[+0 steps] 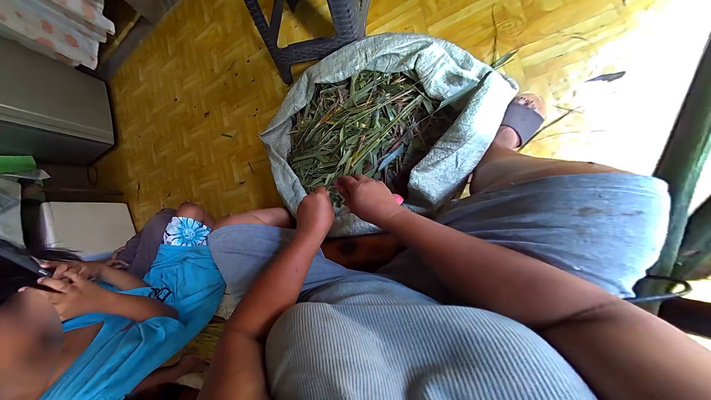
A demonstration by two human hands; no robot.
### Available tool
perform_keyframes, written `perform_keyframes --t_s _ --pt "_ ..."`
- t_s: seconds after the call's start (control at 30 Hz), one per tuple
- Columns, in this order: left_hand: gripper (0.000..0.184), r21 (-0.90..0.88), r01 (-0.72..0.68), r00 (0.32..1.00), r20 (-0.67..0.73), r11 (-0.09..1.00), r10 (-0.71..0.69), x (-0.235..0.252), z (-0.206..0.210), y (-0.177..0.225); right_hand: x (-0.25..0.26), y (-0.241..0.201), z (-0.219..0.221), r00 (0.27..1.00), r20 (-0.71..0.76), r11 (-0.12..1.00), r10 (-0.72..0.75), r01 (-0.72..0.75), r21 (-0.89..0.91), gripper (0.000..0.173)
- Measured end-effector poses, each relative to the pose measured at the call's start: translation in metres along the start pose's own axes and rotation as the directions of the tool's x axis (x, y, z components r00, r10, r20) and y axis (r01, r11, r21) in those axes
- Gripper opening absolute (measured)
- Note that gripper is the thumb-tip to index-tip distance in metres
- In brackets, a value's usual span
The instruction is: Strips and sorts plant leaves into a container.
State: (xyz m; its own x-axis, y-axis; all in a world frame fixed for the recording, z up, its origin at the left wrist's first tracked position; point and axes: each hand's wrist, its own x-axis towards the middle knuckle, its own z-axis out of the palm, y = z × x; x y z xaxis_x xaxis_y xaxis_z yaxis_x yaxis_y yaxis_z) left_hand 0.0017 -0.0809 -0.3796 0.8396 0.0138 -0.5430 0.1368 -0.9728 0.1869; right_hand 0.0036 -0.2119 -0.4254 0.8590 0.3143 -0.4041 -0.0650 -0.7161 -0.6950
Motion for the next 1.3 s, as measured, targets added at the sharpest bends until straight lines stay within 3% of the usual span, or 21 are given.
perform_keyframes --t_s 0.1,0.23,0.4,0.5,0.6,0.7,0.9,1.03,1.17,1.3 --pt "0.035 -0.044 -0.021 1.000 -0.015 0.999 0.020 -0.006 -0.002 -0.002 0.008 0.009 -0.005 0.997 -0.035 0.997 0.071 -0.071 0.006 0.044" --pt "0.036 -0.180 0.036 0.999 0.028 0.983 -0.032 -0.006 -0.004 -0.014 0.019 0.021 -0.016 0.972 -0.064 0.957 0.224 -0.208 0.201 0.045" --pt "0.036 -0.405 0.116 0.991 0.104 0.907 -0.081 0.002 -0.005 -0.023 0.011 0.013 -0.006 0.998 0.028 0.957 -0.062 0.052 0.285 0.038" --pt "0.035 -0.570 0.178 0.981 0.162 0.802 -0.103 0.004 -0.002 -0.024 0.009 0.011 -0.001 0.989 0.082 0.968 -0.121 0.100 0.232 0.038" --pt "0.032 -0.639 0.231 0.968 0.229 0.733 -0.106 -0.002 -0.006 -0.023 0.013 0.017 -0.005 1.000 0.012 0.984 0.016 -0.018 0.176 0.039" --pt "0.030 -0.674 0.234 0.966 0.244 0.700 -0.087 -0.009 -0.007 -0.025 0.019 0.026 -0.016 0.970 -0.110 0.940 0.216 -0.176 0.292 0.045" --pt "0.028 -0.679 0.206 0.971 0.229 0.705 -0.063 -0.012 -0.010 -0.030 0.022 0.034 -0.034 0.903 -0.257 0.883 0.343 -0.217 0.416 0.045" --pt "0.026 -0.685 0.144 0.976 0.218 0.714 0.012 -0.030 -0.021 -0.036 0.027 0.045 -0.042 0.871 -0.243 0.795 0.427 -0.233 0.560 0.042" --pt "0.024 -0.707 0.146 0.972 0.234 0.692 0.035 -0.049 -0.035 -0.063 0.032 0.060 -0.044 0.841 -0.238 0.595 0.485 -0.118 0.795 0.044" --pt "0.023 -0.777 0.206 0.978 0.185 0.594 -0.096 -0.058 -0.038 -0.094 0.033 0.055 -0.045 0.829 -0.202 0.467 0.522 -0.080 0.881 0.040"
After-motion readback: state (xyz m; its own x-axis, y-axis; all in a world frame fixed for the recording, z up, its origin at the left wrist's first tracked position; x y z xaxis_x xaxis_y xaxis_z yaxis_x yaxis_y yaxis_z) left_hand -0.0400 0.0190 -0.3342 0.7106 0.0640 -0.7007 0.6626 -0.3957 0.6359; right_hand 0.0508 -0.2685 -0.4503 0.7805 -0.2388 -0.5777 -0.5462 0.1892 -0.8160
